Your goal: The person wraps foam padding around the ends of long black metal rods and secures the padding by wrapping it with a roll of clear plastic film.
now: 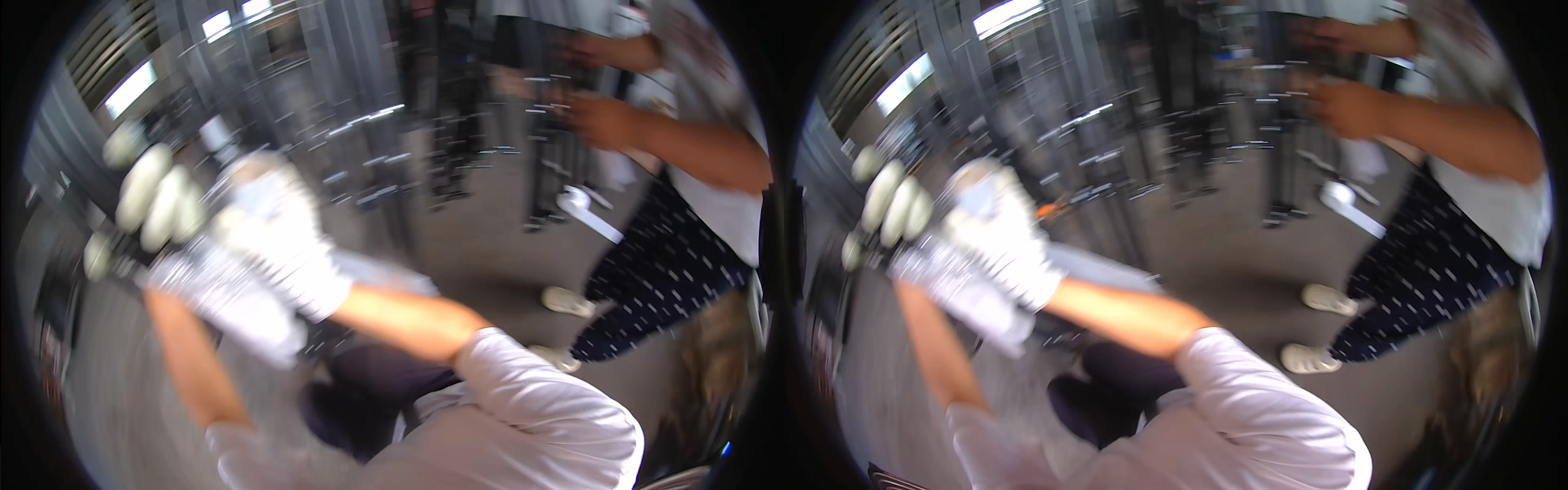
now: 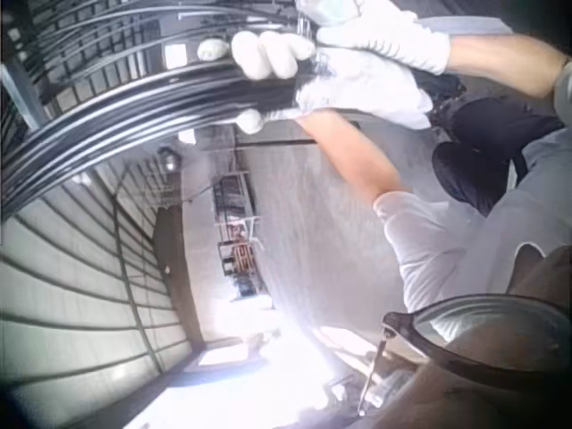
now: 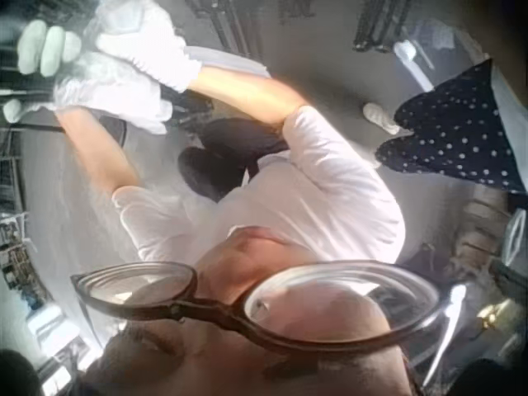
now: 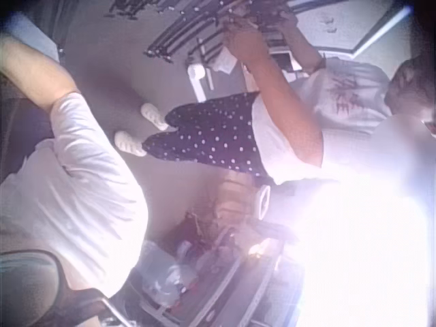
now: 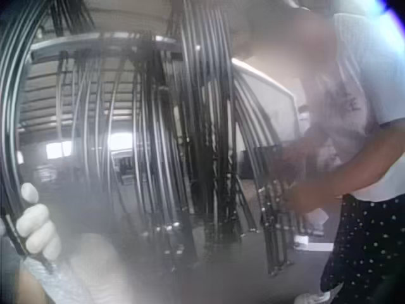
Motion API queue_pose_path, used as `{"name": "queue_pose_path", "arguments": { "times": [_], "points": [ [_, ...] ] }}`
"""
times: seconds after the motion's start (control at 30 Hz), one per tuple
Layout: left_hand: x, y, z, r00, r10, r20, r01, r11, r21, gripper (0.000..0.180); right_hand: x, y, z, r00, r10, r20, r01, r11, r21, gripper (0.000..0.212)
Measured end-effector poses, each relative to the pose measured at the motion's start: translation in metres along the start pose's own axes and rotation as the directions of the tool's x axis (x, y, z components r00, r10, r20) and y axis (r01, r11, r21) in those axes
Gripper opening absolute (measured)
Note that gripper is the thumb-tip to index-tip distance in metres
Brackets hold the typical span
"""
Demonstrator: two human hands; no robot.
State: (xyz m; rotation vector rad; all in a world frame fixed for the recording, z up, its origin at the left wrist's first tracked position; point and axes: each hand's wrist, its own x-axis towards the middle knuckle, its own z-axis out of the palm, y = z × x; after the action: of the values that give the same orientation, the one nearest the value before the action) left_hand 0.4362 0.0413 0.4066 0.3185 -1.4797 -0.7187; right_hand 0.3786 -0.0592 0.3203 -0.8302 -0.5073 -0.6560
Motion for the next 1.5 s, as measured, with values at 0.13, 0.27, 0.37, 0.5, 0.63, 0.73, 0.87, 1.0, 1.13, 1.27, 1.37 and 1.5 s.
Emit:
{"name": "queue_pose_path", "arguments": {
  "times": [0.13,0.27,0.37,0.5,0.63,0.73,0.87,1.0,1.13,1.27,1.37,1.5],
  "points": [
    [-0.001,0.026,0.024,0.999,0.018,0.036,-0.023,0.990,0.140,0.078,0.002,-0.004,0.029,0.995,0.098,-0.002,-0.097,0.994,0.057,0.034],
    [-0.023,0.040,0.028,0.997,0.023,0.069,-0.034,0.987,0.157,0.072,-0.004,0.007,0.031,0.983,0.181,0.044,-0.182,0.983,0.037,0.036],
    [-0.020,0.034,0.024,0.999,0.019,0.034,-0.024,0.987,0.158,0.067,0.005,0.000,0.017,0.981,0.186,0.052,-0.181,0.980,-0.084,0.035],
    [-0.016,0.026,0.017,0.999,-0.002,0.047,-0.001,0.997,0.073,0.069,0.011,-0.003,0.002,0.978,0.153,0.142,-0.158,0.987,0.030,0.032],
    [-0.031,0.054,0.004,0.997,-0.056,-0.061,0.066,0.983,0.171,0.074,0.026,0.012,-0.003,0.981,0.123,0.153,-0.081,0.964,-0.252,0.043],
    [-0.040,0.054,-0.003,0.990,0.020,-0.142,0.010,0.978,0.207,0.076,0.026,0.006,-0.016,0.943,0.260,0.207,-0.210,0.949,-0.235,0.047],
    [-0.049,0.065,-0.017,0.993,-0.003,-0.122,0.030,0.974,0.224,0.085,0.008,-0.011,-0.017,0.873,0.261,0.411,-0.176,0.956,-0.233,0.041],
    [-0.039,0.059,-0.011,0.998,-0.058,-0.017,0.061,0.971,0.233,0.076,0.001,-0.048,-0.011,0.803,0.303,0.513,-0.058,0.896,-0.440,0.044],
    [-0.049,0.053,-0.009,0.995,-0.008,-0.104,0.038,0.958,0.284,0.077,-0.012,-0.026,0.002,0.846,0.108,0.522,0.227,0.813,-0.536,0.046],
    [-0.056,0.052,-0.004,0.979,0.078,-0.188,-0.003,0.929,0.369,0.079,-0.016,-0.018,0.010,0.861,0.048,0.507,0.316,0.730,-0.606,0.046],
    [-0.056,0.051,0.000,0.958,0.153,-0.241,-0.033,0.897,0.440,0.080,-0.019,-0.013,0.013,0.865,-0.030,0.501,0.376,0.701,-0.606,0.047],
    [-0.060,0.051,0.005,0.914,0.267,-0.305,-0.064,0.839,0.540,0.082,-0.016,-0.021,0.010,0.865,0.071,0.496,0.297,0.724,-0.622,0.046]
  ]
}}
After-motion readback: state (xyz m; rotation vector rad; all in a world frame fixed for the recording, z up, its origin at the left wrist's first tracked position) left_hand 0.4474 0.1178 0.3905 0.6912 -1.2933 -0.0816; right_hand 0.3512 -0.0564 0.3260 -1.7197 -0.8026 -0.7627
